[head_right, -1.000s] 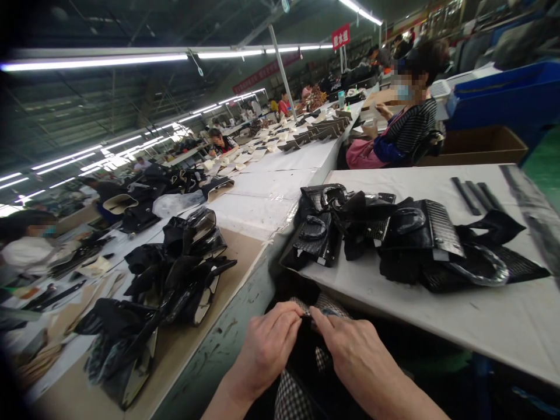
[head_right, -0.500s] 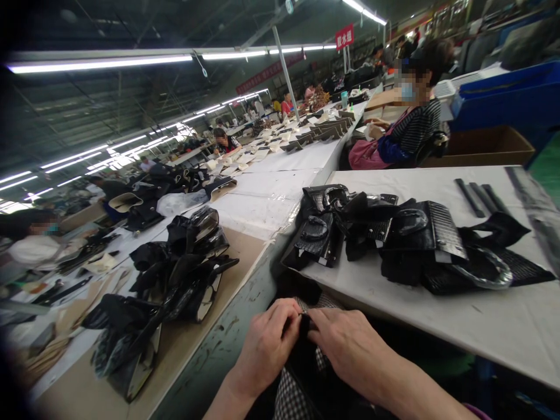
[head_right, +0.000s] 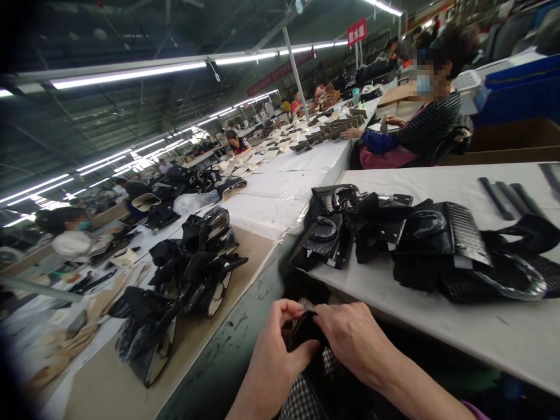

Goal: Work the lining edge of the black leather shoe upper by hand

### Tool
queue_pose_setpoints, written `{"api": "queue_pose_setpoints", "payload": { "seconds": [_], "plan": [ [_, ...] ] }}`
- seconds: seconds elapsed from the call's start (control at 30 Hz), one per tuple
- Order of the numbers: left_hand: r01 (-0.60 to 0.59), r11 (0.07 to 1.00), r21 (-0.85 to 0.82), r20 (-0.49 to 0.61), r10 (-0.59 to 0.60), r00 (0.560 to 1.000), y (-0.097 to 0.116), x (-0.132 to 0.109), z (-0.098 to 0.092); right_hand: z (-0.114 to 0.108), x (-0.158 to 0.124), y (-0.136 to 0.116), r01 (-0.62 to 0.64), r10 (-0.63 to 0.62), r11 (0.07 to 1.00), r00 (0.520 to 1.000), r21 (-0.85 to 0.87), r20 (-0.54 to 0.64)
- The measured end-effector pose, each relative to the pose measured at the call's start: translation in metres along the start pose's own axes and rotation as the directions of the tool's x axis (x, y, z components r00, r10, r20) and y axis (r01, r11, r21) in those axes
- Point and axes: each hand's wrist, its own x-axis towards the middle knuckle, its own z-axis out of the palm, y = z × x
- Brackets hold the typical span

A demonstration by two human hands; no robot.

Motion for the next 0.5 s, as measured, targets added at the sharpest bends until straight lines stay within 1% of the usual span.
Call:
{"api": "queue_pose_setpoints", "payload": {
  "seconds": [0.07, 0.17, 0.23, 0.3, 0.37, 0.43, 0.5],
  "plan": [
    [0.029, 0.998, -0.055, 0.002, -0.029, 1.0, -0.001, -0.002, 0.0, -0.002, 0.0, 0.001, -0.02, 0.02, 1.0, 1.0, 0.016, 0.003],
    [0.051, 0.99, -0.133, 0.016, -0.05, 0.999, 0.0, 0.0, -0.006, -0.006, -0.001, 0.002, -0.05, 0.05, 0.998, 0.999, 0.036, 0.01],
    [0.064, 0.98, -0.188, 0.058, -0.054, 0.997, 0.001, 0.002, -0.012, -0.007, -0.003, 0.002, -0.075, 0.074, 0.996, 0.997, 0.057, 0.018],
    [0.056, 0.977, -0.206, 0.092, -0.038, 0.995, 0.001, 0.004, -0.017, -0.007, -0.006, 0.001, -0.097, 0.095, 0.992, 0.995, 0.082, 0.023],
    [0.03, 0.988, -0.152, 0.099, -0.015, 0.995, 0.0, 0.004, -0.018, -0.006, -0.009, 0.0, -0.1, 0.1, 0.99, 0.995, 0.099, 0.01],
    [-0.014, 1.0, -0.025, 0.077, 0.016, 0.997, -0.002, 0.004, -0.017, -0.004, -0.011, 0.0, -0.089, 0.091, 0.991, 0.996, 0.098, -0.02],
    [-0.079, 0.989, 0.123, 0.043, 0.074, 0.996, -0.005, 0.004, -0.013, -0.003, -0.013, -0.001, -0.074, 0.078, 0.994, 0.996, 0.084, -0.051]
  ]
}}
